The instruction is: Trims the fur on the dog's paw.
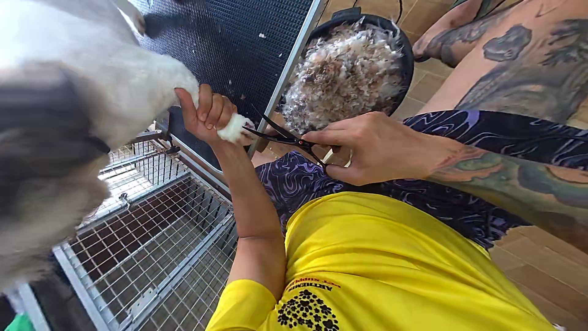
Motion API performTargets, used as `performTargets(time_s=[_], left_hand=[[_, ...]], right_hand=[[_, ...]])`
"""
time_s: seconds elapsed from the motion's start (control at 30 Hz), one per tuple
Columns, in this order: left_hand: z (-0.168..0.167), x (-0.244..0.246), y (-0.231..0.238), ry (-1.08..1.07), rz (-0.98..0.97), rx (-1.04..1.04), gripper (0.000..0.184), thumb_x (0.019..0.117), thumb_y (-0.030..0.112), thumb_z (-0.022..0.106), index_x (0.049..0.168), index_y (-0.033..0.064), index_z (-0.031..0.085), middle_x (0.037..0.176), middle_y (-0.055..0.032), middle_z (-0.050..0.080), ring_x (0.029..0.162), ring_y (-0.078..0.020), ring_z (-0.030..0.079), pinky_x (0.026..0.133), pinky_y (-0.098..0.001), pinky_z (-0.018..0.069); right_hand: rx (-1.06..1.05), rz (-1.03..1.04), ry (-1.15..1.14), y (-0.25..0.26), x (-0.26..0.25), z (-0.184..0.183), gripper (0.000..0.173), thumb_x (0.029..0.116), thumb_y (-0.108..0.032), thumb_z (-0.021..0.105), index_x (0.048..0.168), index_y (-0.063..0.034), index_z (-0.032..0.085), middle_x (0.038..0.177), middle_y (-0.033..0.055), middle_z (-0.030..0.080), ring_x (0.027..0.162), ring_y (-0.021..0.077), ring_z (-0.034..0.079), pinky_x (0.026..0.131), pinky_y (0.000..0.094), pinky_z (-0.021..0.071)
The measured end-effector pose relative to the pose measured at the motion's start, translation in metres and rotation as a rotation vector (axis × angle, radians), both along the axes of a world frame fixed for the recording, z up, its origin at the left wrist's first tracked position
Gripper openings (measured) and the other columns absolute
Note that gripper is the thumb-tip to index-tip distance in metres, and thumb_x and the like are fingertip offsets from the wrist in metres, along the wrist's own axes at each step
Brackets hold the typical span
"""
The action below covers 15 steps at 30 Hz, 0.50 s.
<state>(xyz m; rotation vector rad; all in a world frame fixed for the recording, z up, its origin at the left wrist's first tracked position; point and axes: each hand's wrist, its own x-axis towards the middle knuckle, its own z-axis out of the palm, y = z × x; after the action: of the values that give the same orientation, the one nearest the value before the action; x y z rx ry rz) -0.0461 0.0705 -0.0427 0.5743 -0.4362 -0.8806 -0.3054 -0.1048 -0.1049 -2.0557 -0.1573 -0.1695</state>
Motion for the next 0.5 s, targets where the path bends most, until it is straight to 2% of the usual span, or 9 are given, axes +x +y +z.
performTargets(time_s=[0.13, 0.23, 0.3, 0.37, 0.4, 0.43, 0.47, 0.5], left_hand=[[0.025, 0.014, -0.008, -0.017, -0.017, -0.03, 0.069, 0.106, 0.06, 0.029, 0.072, 0.0062, 0.056, 0.048, 0.0017, 0.045, 0.039, -0.0082, 0.045, 0.041, -0.0225, 0.0393], [0.051, 0.028, -0.013, -0.012, -0.019, -0.04, 0.068, 0.1063, 0.057, 0.031, 0.071, 0.0056, 0.056, 0.047, 0.0014, 0.044, 0.038, -0.0086, 0.045, 0.04, -0.0229, 0.039], [0.059, 0.033, -0.017, -0.011, -0.006, -0.078, 0.064, 0.1045, 0.057, 0.034, 0.077, 0.0042, 0.058, 0.049, 0.0005, 0.045, 0.038, -0.0091, 0.044, 0.039, -0.0226, 0.0388], [0.064, 0.039, -0.023, 0.03, -0.007, -0.151, 0.065, 0.0909, 0.065, 0.053, 0.09, 0.0008, 0.059, 0.053, -0.0014, 0.047, 0.038, -0.0089, 0.042, 0.038, -0.0221, 0.0374], [0.065, 0.044, -0.027, 0.033, -0.001, -0.186, 0.079, 0.0805, 0.076, 0.059, 0.101, -0.0002, 0.056, 0.057, -0.0019, 0.049, 0.039, -0.0076, 0.041, 0.039, -0.0212, 0.038], [0.066, 0.05, -0.029, 0.05, 0.011, -0.208, 0.1, 0.0681, 0.087, 0.061, 0.113, -0.0019, 0.052, 0.067, -0.0045, 0.054, 0.042, -0.0068, 0.043, 0.041, -0.0206, 0.0401], [0.069, 0.055, -0.033, 0.093, 0.055, -0.218, 0.121, 0.0568, 0.094, 0.061, 0.125, -0.0042, 0.047, 0.085, -0.0105, 0.061, 0.048, -0.0072, 0.049, 0.042, -0.0206, 0.0436], [0.072, 0.058, -0.04, 0.126, 0.12, -0.246, 0.137, 0.051, 0.1, 0.054, 0.137, -0.0056, 0.038, 0.117, -0.0211, 0.061, 0.058, -0.0095, 0.058, 0.044, -0.0199, 0.0491]], right_hand=[[0.004, -0.02, -0.024, -0.003, 0.005, 0.005, 0.056, 0.075, -0.034, 0.069, 0.129, -0.0172, 0.072, 0.09, -0.0035, 0.072, 0.075, 0.0124, 0.068, 0.062, 0.0384, 0.0562], [0.046, -0.044, -0.048, -0.013, 0.01, 0.013, 0.063, 0.0748, -0.032, 0.07, 0.136, -0.017, 0.068, 0.09, -0.0032, 0.072, 0.074, 0.0107, 0.066, 0.063, 0.037, 0.0565], [0.055, -0.089, -0.059, -0.021, 0.014, 0.015, 0.06, 0.077, -0.034, 0.069, 0.134, -0.016, 0.069, 0.09, -0.0036, 0.072, 0.074, 0.0086, 0.066, 0.063, 0.0349, 0.0573], [0.061, -0.137, -0.073, -0.028, 0.016, 0.015, 0.056, 0.0788, -0.034, 0.068, 0.131, -0.0135, 0.07, 0.09, -0.0034, 0.072, 0.073, 0.0067, 0.065, 0.064, 0.0321, 0.0569], [0.063, -0.153, -0.076, -0.031, 0.016, 0.016, 0.056, 0.0791, -0.033, 0.068, 0.131, -0.0131, 0.07, 0.09, -0.0037, 0.072, 0.074, 0.0059, 0.065, 0.064, 0.0308, 0.0574], [0.067, -0.163, -0.074, -0.033, 0.015, 0.018, 0.055, 0.079, -0.033, 0.068, 0.13, -0.0131, 0.071, 0.09, -0.0039, 0.071, 0.074, 0.0057, 0.065, 0.064, 0.0303, 0.0574], [0.066, -0.173, -0.076, -0.035, 0.016, 0.019, 0.055, 0.0785, -0.033, 0.068, 0.13, -0.0132, 0.071, 0.089, -0.0042, 0.071, 0.073, 0.0055, 0.065, 0.063, 0.0298, 0.0571], [0.066, -0.185, -0.087, -0.036, 0.017, 0.02, 0.055, 0.0782, -0.033, 0.068, 0.129, -0.0122, 0.071, 0.088, -0.0038, 0.07, 0.072, 0.0055, 0.065, 0.062, 0.0293, 0.0569]])
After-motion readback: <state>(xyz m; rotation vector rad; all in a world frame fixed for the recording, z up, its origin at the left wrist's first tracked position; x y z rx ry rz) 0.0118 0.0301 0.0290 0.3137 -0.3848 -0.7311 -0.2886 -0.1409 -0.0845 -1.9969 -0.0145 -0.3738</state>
